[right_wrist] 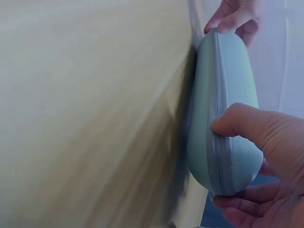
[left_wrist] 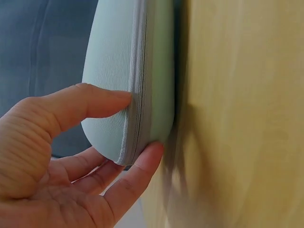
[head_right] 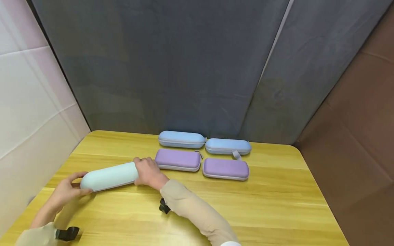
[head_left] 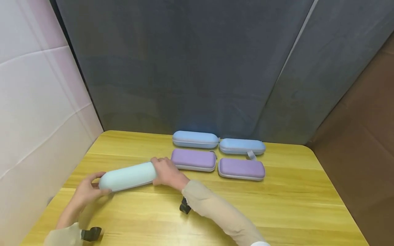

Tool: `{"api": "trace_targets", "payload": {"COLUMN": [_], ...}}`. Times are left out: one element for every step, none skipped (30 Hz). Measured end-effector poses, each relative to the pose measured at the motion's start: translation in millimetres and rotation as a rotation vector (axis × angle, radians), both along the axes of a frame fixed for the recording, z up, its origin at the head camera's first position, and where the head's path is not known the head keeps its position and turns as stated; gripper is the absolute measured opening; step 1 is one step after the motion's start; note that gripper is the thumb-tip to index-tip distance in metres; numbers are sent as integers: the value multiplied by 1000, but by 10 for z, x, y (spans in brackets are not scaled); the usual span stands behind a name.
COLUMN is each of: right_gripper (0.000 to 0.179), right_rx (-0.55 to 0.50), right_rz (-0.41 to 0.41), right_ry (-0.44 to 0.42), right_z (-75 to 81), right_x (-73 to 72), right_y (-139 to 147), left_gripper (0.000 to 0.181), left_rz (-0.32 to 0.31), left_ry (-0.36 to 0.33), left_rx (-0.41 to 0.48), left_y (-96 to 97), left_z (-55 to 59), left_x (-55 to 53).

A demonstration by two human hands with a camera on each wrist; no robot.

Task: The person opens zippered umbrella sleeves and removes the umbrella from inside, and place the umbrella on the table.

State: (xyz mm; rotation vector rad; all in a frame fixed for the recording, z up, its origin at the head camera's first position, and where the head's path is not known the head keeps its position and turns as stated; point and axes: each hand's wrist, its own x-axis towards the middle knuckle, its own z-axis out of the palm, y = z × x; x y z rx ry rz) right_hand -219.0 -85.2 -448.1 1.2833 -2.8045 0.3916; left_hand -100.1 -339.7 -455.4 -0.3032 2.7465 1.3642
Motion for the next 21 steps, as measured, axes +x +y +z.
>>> {"api": "trace_targets", "payload": {"right_gripper": [68, 68, 68, 69, 69, 70, 71, 72, 72, 72, 73, 73, 73, 73, 73, 73, 73, 73, 73, 73, 72], "right_rx": [-14, -31, -49, -62, -84, -103, -123, -140, -155, -170, -187, -197, -214, -225, -241, -254, -267, -275, -283, -288, -292], "right_rz": [5, 9, 11, 8, 0, -13, -27, -40, -54, -70, -83, -91, -97, -104, -109, -116, -124, -131, -139, -149, -156], "right_ry": [-3, -6, -8, -8, -20, -33, -50, -68, -82, -94, -106, -108, -111, -110, -107, -107, -112, -116, -123, -132, -140], "right_z": [1, 3, 2, -3, -7, -11, -16, -23, -30, -35, -37, -37, -35, -30, -25, -20, -16, -12, -12, -13, -20], "right_x": [32, 66, 101, 140, 185, 232, 281, 326, 370, 412, 448, 479, 508, 533, 557, 581, 603, 624, 643, 662, 679], "right_y": [40, 82, 127, 172, 221, 270, 321, 371, 421, 471, 523, 573, 623, 673, 723, 774, 825, 878, 932, 986, 1041], "left_gripper": [78, 78, 78, 78, 78, 78, 77, 77, 76, 75, 75, 76, 76, 76, 76, 76, 76, 76, 75, 75, 74], "left_rz": [-10, -15, -22, -27, -31, -33, -34, -33, -33, -32, -31, -31, -32, -35, -37, -40, -43, -47, -50, -53, -56], "left_ry": [1, 1, -2, 4, 7, 12, 18, 26, 30, 36, 34, 32, 25, 18, 11, 2, -8, -14, -18, -16, -11], "left_rx": [-9, -17, -25, -32, -41, -47, -53, -60, -65, -65, -67, -64, -60, -55, -49, -40, -33, -23, -14, -11, -7], "left_y": [17, 37, 62, 90, 121, 154, 192, 232, 275, 318, 361, 405, 450, 491, 536, 579, 622, 666, 712, 759, 809], "left_z": [10, 18, 29, 39, 50, 59, 66, 73, 81, 88, 95, 101, 110, 120, 129, 136, 141, 144, 143, 139, 135], "left_x": [16, 30, 48, 65, 85, 102, 123, 142, 161, 177, 187, 194, 201, 203, 203, 201, 199, 196, 192, 188, 183]}}
